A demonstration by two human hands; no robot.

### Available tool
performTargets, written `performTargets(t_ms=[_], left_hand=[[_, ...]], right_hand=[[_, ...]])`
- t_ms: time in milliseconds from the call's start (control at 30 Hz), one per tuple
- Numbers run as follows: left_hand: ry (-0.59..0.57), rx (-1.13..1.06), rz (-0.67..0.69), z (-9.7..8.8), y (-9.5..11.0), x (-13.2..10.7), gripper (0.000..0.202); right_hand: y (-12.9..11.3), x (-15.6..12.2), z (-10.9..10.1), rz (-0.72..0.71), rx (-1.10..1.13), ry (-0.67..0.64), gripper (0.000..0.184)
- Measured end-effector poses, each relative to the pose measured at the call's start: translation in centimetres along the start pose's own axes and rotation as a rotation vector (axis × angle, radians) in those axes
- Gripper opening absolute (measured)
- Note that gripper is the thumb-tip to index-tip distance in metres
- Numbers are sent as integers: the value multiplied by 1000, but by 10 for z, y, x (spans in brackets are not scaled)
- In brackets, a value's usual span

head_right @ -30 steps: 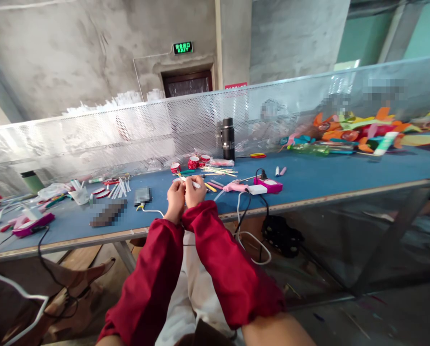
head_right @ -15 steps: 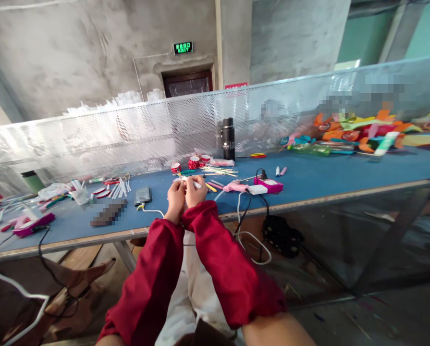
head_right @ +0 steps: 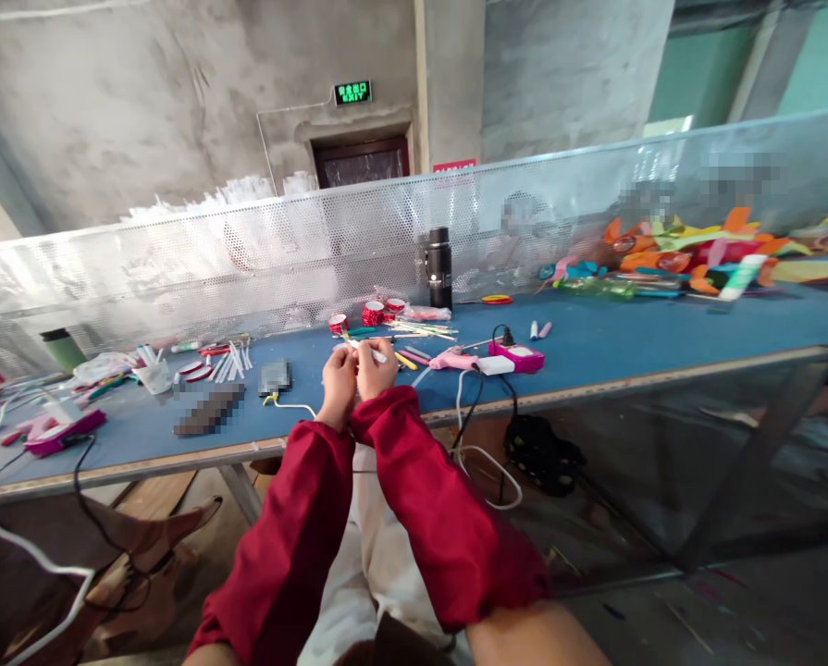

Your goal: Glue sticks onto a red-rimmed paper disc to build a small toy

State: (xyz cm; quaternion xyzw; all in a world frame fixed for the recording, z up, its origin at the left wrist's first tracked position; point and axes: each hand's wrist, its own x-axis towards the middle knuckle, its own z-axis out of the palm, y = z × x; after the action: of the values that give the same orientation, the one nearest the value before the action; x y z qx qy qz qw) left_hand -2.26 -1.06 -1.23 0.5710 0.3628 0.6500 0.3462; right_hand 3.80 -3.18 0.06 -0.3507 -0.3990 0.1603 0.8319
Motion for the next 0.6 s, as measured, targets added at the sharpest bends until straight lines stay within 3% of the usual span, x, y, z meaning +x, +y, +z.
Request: performTargets(t_ms=[600], left_hand=[[-19, -1, 3, 0, -6, 2, 27]], right_hand=[[0, 0, -1, 3, -7, -3, 16]])
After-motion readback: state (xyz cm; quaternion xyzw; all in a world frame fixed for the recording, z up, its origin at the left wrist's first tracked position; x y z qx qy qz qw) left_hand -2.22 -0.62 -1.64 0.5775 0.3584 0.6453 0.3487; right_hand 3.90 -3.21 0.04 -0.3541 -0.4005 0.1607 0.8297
